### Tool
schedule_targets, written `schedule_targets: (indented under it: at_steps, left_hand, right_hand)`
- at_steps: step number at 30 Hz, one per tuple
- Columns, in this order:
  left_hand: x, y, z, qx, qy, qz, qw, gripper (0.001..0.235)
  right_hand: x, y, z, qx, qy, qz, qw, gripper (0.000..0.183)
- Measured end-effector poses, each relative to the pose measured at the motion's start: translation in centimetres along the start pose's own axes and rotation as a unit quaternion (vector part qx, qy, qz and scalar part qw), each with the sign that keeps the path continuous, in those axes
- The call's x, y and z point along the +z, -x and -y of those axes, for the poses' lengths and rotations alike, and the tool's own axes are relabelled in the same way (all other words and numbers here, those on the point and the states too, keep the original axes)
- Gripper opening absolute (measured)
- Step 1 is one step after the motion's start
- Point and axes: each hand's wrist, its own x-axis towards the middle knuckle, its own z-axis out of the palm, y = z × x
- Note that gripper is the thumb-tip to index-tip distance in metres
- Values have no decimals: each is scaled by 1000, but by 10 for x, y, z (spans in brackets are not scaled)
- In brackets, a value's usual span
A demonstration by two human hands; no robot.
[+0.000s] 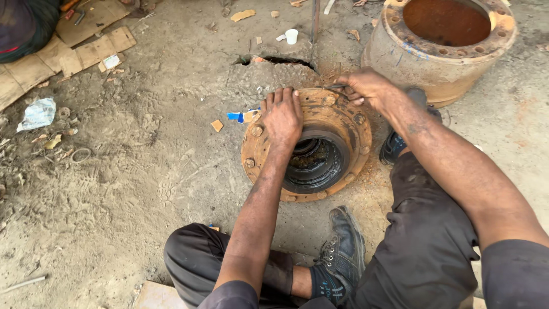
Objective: The person scrubs the outer surface of a large, rusty, cylindrical metal part with a small abrasive tool. They rotate the part to access different areas and continue scrubbing the exterior.
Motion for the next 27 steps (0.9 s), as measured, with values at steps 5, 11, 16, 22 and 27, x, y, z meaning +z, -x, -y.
schedule_targets:
  at_steps: [5, 11, 16, 22, 27]
  left_hand:
    - [6, 0, 5, 3, -5, -2, 1000, 38]
    - [11, -2, 4, -14, -31, 31, 999, 38]
    - [3, 1, 0, 16, -35, -37, 999, 36]
    - [0, 3, 0, 16, -19, -32, 999, 33]
    - [-1, 0, -2, -3, -37, 17, 999, 33]
  right_hand:
    - [-29, -7, -25, 17, -80, 26, 996, 27]
    - [-39, -20, -30, 16, -61, 38, 997, 25]
    - [-4, -13, -3, 9, -33, 4, 999, 27]
    - [-31, 8, -21, 19, -64, -1, 998, 26]
    - [-21, 4, -12, 11, -37, 2, 999, 30]
